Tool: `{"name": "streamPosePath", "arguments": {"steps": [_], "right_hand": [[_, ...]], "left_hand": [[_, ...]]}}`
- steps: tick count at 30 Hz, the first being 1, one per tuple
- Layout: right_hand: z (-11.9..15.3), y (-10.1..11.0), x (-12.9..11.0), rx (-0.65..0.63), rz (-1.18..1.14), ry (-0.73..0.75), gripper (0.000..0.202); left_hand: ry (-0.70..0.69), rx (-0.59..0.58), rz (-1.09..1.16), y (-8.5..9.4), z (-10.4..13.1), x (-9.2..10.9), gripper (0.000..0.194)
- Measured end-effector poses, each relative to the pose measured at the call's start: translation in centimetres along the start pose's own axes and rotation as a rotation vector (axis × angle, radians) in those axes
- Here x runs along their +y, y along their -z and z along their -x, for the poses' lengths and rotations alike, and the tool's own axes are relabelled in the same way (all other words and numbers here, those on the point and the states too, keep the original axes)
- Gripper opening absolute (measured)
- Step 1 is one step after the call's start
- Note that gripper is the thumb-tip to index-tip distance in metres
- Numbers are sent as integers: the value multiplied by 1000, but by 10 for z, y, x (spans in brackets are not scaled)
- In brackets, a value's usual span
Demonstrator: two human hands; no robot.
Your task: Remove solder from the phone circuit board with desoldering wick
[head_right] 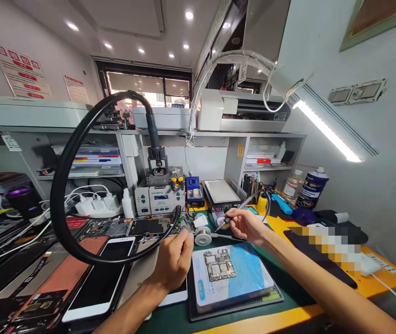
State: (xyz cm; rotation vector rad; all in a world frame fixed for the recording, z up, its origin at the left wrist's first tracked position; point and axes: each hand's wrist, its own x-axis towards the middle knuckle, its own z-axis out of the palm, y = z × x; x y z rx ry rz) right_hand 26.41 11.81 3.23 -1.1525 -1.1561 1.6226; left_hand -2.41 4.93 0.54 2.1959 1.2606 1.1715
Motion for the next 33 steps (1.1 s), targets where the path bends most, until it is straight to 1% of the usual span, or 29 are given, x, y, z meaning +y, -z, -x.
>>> {"name": "streamPosePath", "arguments": {"steps": [4,8,13,17,21,27,30,33], "right_hand": [[-7,-15,7,16,3,32,35],[-4,-22,17,18,-12,95,34],[2,-15,28,4,-43,156,31],[2,-9,33,13,-66,165,29],[1,-13,35,52,-69,173,29],[2,-23,33,80,-45,215,25],[2,-22,34,60,-49,222,22],[2,-18,36,37,-67,221,21]], "left_hand": [[-18,30,33,6,3,0,35],[-37,80,31,12,3,-2,35],[-83,82,-30,9,3,-6,34],[-79,63,-79,7,6,-12,34],[-89,68,-95,12,10,-12,35],[-190,63,-92,22,12,-10,35],[-254,23,-114,22,14,-9,33],[-338,-41,-130,20,19,-6,32]]}}
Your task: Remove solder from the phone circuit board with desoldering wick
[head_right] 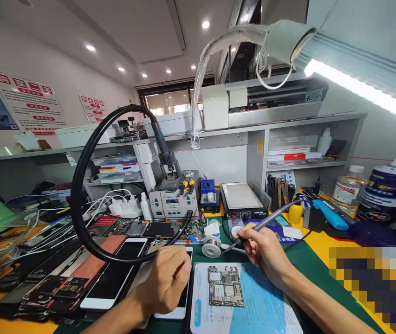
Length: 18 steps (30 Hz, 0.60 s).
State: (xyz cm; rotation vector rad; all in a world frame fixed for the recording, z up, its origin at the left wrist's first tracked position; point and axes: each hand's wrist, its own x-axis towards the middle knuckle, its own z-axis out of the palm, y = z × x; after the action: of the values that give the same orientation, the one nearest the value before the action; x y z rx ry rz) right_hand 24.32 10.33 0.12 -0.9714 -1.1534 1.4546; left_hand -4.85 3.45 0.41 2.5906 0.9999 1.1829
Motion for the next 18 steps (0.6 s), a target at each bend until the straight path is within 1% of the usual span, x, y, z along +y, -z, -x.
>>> {"name": "streamPosePath", "arguments": {"steps": [2,4,6,9,10,12,13,15,18], "right_hand": [[1,2,0,-1,-11,-3,20],[3,1,0,12,-15,-13,19],[5,-1,-2,32,-15,-28,19],[7,-5,-6,57,-22,-44,21],[7,-7,-7,64,-30,-49,22],[7,-10,-10,77,-55,-57,25],[7,-11,-10,83,-71,-61,27],[6,-12,-11,105,-109,-66,29],[4,-14,-11,155,-172,-68,32]], "left_hand": [[-50,-18,9,-1,2,4,32],[-53,21,24,2,4,6,32],[5,120,34,8,3,4,30],[142,272,30,20,-1,-6,30],[181,305,24,24,-4,-9,32],[238,334,2,31,-8,-16,33],[252,328,-12,32,-11,-19,33],[258,277,-43,31,-14,-21,32],[240,137,-86,22,-13,-21,30]]}}
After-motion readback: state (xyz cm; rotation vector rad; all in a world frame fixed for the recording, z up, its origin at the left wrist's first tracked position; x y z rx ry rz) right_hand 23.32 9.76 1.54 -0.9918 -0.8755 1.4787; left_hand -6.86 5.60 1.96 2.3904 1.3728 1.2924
